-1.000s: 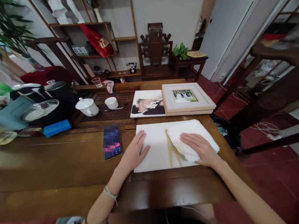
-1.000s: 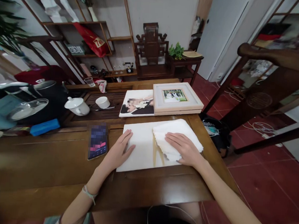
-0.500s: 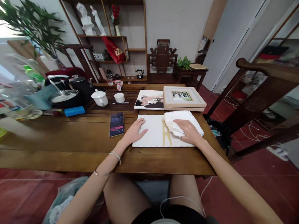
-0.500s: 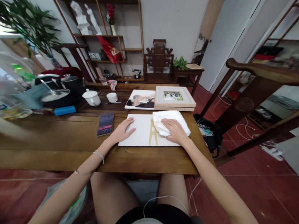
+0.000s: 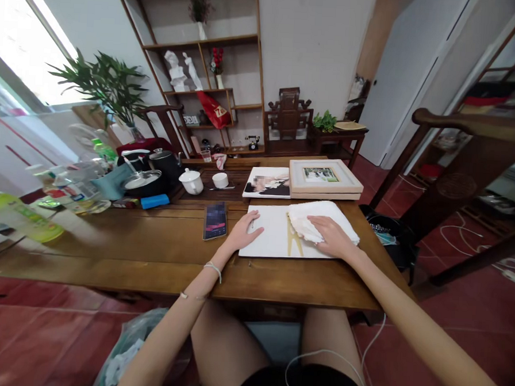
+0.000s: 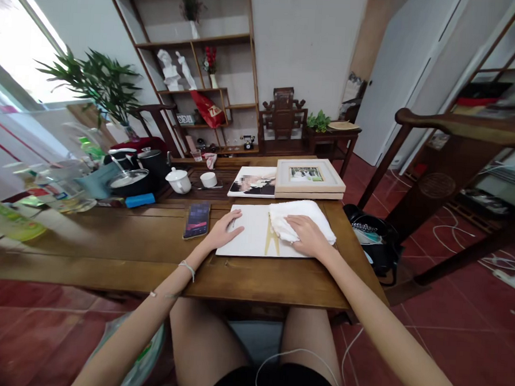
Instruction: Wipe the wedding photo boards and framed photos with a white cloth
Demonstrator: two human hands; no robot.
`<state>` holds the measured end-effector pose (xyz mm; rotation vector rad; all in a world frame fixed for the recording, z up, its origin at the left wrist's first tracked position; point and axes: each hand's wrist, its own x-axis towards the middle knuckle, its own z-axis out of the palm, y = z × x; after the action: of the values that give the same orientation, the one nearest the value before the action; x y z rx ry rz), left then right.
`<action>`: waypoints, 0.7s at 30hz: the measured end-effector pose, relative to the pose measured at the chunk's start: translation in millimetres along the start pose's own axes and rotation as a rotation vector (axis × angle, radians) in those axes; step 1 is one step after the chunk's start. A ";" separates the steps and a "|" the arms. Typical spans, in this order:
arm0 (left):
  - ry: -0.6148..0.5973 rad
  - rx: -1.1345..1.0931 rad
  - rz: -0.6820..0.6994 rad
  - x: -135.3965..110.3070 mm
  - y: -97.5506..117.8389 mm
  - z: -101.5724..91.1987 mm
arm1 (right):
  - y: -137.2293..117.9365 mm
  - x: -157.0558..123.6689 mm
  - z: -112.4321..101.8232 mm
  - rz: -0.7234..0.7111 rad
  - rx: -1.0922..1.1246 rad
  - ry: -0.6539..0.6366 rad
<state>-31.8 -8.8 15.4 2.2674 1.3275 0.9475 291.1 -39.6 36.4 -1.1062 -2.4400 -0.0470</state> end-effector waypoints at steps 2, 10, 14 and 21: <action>0.000 -0.003 0.000 -0.1 -0.4 -0.2 | 1.3 9.7 2.1 0.028 -0.010 -0.021; 0.034 -0.010 -0.019 0.2 -0.5 1.5 | -29.7 -11.1 -7.7 0.048 0.007 -0.076; 0.017 -0.006 -0.013 0.4 -0.7 1.6 | -45.8 -43.0 -16.1 0.014 0.068 -0.070; -0.007 -0.007 -0.022 0.0 -2.1 0.7 | -26.2 13.8 -7.1 0.287 0.062 -0.112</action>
<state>-32.6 -7.8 13.7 2.2446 1.3417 0.9351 267.2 -49.2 52.6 -1.4527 -2.3344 0.1841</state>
